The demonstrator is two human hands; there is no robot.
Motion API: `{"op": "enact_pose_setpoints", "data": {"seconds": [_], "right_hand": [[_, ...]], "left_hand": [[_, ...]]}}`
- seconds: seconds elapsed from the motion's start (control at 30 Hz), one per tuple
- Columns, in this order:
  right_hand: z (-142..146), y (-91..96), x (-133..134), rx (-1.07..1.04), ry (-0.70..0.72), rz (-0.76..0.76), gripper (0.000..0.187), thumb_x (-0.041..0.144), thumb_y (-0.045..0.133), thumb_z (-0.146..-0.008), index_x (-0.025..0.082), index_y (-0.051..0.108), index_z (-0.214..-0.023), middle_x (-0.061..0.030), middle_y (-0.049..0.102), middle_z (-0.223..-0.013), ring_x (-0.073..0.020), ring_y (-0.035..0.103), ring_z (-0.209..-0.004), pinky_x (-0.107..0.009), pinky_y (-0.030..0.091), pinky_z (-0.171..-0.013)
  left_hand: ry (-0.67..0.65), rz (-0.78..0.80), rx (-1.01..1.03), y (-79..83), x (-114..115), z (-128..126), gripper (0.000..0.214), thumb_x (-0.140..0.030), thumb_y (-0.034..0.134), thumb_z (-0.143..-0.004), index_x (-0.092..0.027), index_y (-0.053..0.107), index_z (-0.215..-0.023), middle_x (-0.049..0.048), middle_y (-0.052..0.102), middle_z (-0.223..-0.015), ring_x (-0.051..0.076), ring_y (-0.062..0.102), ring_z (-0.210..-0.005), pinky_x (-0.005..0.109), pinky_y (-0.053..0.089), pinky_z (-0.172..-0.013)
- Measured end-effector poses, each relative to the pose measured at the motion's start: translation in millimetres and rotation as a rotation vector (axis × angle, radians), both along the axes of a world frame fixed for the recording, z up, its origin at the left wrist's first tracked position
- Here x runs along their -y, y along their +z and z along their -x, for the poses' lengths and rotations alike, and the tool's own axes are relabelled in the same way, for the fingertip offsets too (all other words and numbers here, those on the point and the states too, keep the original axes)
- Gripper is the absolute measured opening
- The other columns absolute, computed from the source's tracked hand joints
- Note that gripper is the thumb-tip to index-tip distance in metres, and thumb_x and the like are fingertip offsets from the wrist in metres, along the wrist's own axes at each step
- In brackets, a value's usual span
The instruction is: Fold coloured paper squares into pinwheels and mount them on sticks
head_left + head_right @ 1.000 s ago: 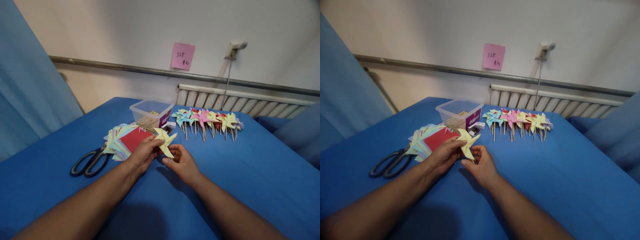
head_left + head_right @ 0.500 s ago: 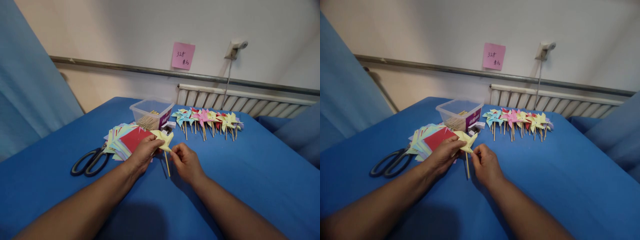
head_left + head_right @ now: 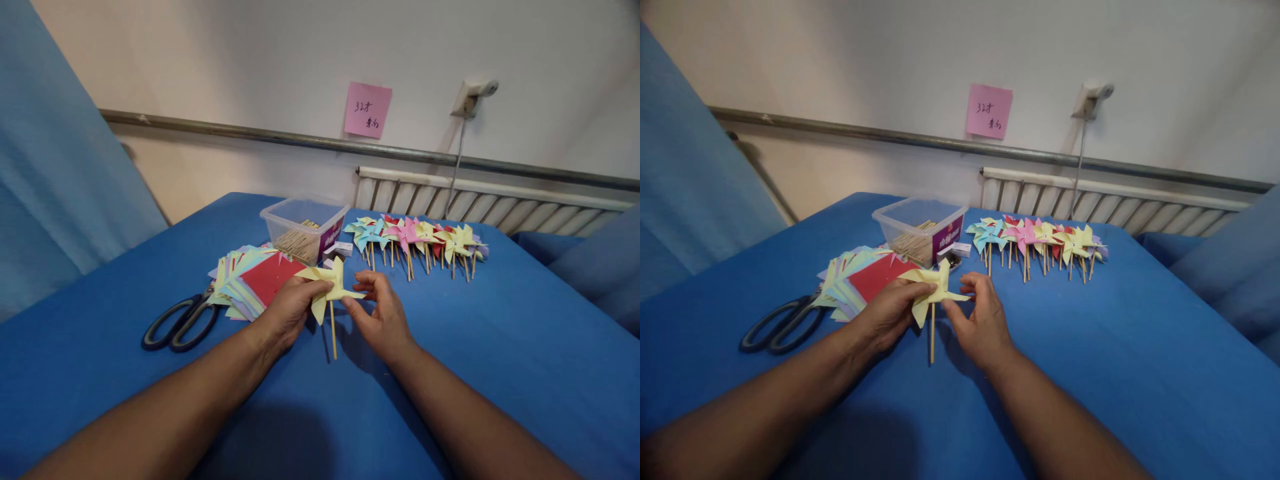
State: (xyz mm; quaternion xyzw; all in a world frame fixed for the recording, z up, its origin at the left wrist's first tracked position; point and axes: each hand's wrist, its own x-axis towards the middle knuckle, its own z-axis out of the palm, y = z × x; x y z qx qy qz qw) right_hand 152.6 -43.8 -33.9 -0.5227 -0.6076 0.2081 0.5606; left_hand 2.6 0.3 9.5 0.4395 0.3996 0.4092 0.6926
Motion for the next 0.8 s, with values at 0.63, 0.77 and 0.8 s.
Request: {"op": "enact_pose_setpoints", "data": {"seconds": [0.63, 0.77, 0.8], "right_hand": [[3.2, 6.8, 1.2, -0.693, 0.265, 0.467, 0.035, 0.048, 0.072, -0.070, 0.018, 0.063, -0.084, -0.0044, 0.067, -0.081, -0.0163, 0.063, -0.071, -0.028, 0.048, -0.062], [-5.1, 8.3, -2.2, -0.769, 0.257, 0.454, 0.031, 0.040, 0.080, -0.063, 0.017, 0.066, -0.078, -0.0004, 0.066, -0.073, -0.0124, 0.059, -0.065, -0.025, 0.044, -0.063], [-6.5, 7.8, -3.4, -0.785, 0.263, 0.450, 0.031, 0.038, 0.081, -0.062, 0.017, 0.066, -0.078, 0.0002, 0.066, -0.071, -0.0117, 0.058, -0.063, -0.025, 0.044, -0.063]], "left_hand": [[-0.095, -0.031, -0.034, -4.7, 3.0, -2.0, 0.022, -0.018, 0.073, -0.066, -0.013, 0.070, -0.087, 0.0073, 0.071, -0.081, 0.017, 0.065, -0.068, 0.026, 0.049, -0.064], [-0.085, -0.073, -0.045, -5.2, 4.7, -2.7, 0.025, -0.019, 0.077, -0.063, -0.014, 0.068, -0.086, 0.0058, 0.072, -0.081, 0.017, 0.065, -0.069, 0.027, 0.049, -0.067], [-0.089, -0.077, -0.051, -5.7, 5.0, -2.8, 0.027, -0.020, 0.079, -0.062, -0.014, 0.068, -0.086, 0.0057, 0.072, -0.081, 0.016, 0.065, -0.069, 0.027, 0.049, -0.067]]}}
